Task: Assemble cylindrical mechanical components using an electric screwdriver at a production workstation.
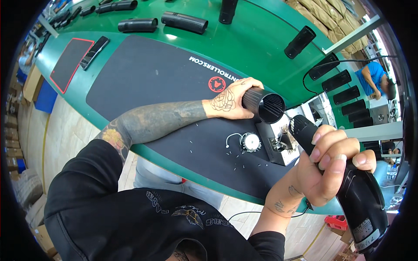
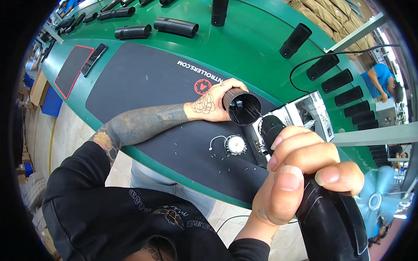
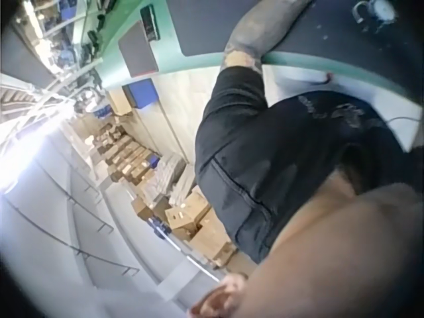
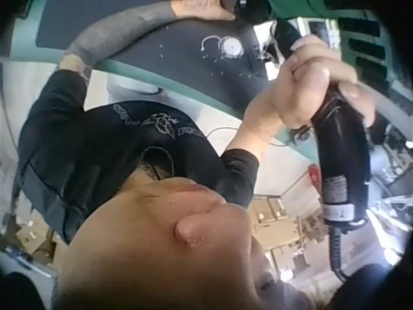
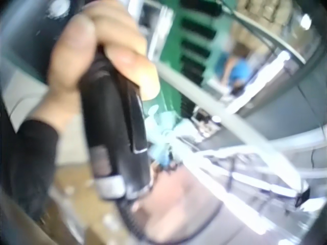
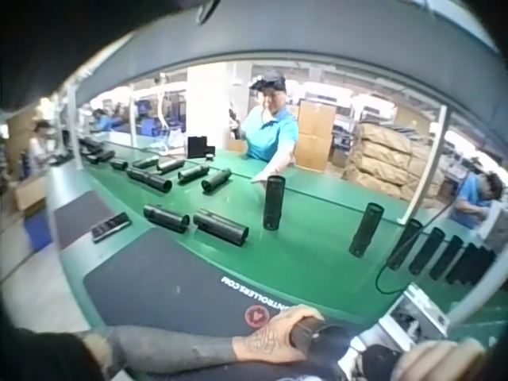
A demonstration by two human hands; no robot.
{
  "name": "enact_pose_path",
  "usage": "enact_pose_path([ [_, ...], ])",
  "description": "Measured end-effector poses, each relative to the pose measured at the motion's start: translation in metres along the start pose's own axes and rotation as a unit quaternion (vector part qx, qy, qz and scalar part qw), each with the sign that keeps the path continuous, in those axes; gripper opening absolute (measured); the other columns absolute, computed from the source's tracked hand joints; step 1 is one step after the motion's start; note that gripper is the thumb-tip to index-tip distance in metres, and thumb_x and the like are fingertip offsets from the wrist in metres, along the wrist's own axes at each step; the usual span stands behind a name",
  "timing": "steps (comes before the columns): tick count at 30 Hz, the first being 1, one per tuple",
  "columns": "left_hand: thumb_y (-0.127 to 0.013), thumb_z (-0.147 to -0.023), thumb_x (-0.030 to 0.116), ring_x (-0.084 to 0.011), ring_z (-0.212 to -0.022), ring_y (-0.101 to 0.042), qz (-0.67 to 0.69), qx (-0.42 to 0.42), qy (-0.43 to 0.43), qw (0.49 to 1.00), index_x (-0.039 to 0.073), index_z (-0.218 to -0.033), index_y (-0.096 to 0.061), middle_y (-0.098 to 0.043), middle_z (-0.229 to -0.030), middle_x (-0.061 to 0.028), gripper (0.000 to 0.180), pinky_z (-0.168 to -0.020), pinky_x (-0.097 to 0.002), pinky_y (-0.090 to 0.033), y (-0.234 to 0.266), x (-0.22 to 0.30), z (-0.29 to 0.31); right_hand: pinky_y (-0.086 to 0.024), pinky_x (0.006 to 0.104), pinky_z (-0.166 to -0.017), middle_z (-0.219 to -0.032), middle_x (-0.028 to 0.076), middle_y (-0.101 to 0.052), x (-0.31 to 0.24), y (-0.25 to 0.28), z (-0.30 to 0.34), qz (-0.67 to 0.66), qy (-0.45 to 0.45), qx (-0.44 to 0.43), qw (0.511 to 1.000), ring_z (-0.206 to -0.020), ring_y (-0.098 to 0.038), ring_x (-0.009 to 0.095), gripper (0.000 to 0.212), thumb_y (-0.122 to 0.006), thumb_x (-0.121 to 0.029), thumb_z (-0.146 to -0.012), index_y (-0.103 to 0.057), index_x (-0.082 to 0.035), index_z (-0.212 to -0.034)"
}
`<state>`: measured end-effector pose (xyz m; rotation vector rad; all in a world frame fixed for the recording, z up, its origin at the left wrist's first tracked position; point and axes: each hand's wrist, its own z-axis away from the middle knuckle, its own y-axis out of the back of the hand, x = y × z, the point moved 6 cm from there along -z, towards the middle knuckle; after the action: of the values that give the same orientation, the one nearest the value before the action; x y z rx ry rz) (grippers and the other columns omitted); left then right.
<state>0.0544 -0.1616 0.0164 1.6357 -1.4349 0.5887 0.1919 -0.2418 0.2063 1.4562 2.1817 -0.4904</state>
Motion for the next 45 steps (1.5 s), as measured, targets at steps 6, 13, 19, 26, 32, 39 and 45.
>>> enact_pose_path([
  [6, -0.078, -0.058, 0.011, -0.026, -0.097, -0.055, -0.016, 0.007, -0.022, 1.0, 0.009, -0.107, -0.046, -0.054, -0.102, -0.0091, 0.059, -0.083, -0.0354, -0.045, -0.001, 0.005, -0.001, -0.036, 0.0352, -0.061, -0.063, 0.002, -0.039, -0.002, 0.003, 0.0, -0.013, -0.001, 0.019, 1.0, -0.054, -0.042, 0.014, 0.024, -0.042, -0.002, -0.078, -0.035, -0.01, -0.099],
  [13, -0.081, -0.059, 0.013, -0.023, -0.097, -0.057, -0.03, 0.012, -0.044, 0.999, 0.007, -0.108, -0.047, -0.055, -0.103, -0.0081, 0.06, -0.084, -0.0333, -0.046, 0.002, 0.006, 0.0, -0.042, 0.0345, -0.06, -0.064, 0.003, -0.043, 0.005, 0.004, -0.001, -0.016, -0.04, 0.002, 0.999, -0.053, -0.045, 0.017, 0.033, -0.055, -0.003, -0.077, -0.03, -0.015, -0.095],
  [19, -0.081, -0.059, 0.013, -0.0237, -0.097, -0.056, -0.026, 0.006, -0.036, 0.999, 0.009, -0.107, -0.048, -0.055, -0.103, -0.0077, 0.059, -0.085, -0.0339, -0.046, 0.003, 0.005, 0.0, -0.041, 0.0338, -0.061, -0.064, 0.003, -0.043, -0.002, 0.002, 0.0, -0.029, -0.033, 0.051, 0.998, -0.055, -0.045, 0.016, 0.031, -0.054, -0.003, -0.077, -0.032, -0.015, -0.096],
  [26, -0.081, -0.059, 0.012, -0.0233, -0.096, -0.057, -0.018, 0.007, -0.045, 0.999, 0.007, -0.106, -0.048, -0.056, -0.103, -0.0084, 0.058, -0.085, -0.033, -0.046, 0.008, 0.006, 0.001, -0.038, 0.0356, -0.057, -0.06, 0.005, -0.04, 0.012, -0.004, -0.004, -0.016, 0.003, 0.018, 1.0, -0.05, -0.041, 0.014, 0.025, -0.046, 0.001, -0.075, -0.037, -0.007, -0.097],
  [32, -0.08, -0.06, 0.011, -0.0226, -0.096, -0.057, -0.011, -0.005, -0.057, 0.998, 0.006, -0.106, -0.048, -0.056, -0.103, -0.0087, 0.056, -0.085, -0.0327, -0.046, 0.005, 0.009, 0.0, -0.039, 0.0381, -0.059, -0.06, 0.005, -0.04, 0.011, -0.006, -0.003, -0.007, -0.007, 0.001, 1.0, -0.05, -0.042, 0.016, 0.027, -0.046, 0.001, -0.074, -0.036, -0.008, -0.098],
  [39, -0.072, -0.061, 0.006, -0.0296, -0.098, -0.051, 0.024, 0.05, 0.0, 0.998, 0.008, -0.113, -0.039, -0.048, -0.104, -0.0147, 0.061, -0.085, -0.037, -0.042, 0.012, -0.008, 0.002, -0.038, 0.0331, -0.065, -0.066, 0.001, -0.04, -0.042, 0.029, -0.008, -0.175, 0.102, 0.032, 0.979, -0.057, -0.045, 0.014, 0.027, -0.054, -0.009, -0.082, -0.037, -0.012, -0.103],
  [45, -0.064, -0.068, 0.008, -0.028, -0.106, -0.046, -0.008, 0.068, 0.057, 0.996, 0.003, -0.121, -0.031, -0.043, -0.111, -0.0173, 0.063, -0.088, -0.0364, -0.041, 0.015, -0.012, -0.001, -0.031, 0.0262, -0.056, -0.058, -0.002, -0.038, -0.074, 0.046, -0.011, -0.021, 0.009, 0.097, 0.995, -0.047, -0.037, 0.007, 0.018, -0.054, -0.009, -0.077, -0.045, -0.004, -0.092],
])
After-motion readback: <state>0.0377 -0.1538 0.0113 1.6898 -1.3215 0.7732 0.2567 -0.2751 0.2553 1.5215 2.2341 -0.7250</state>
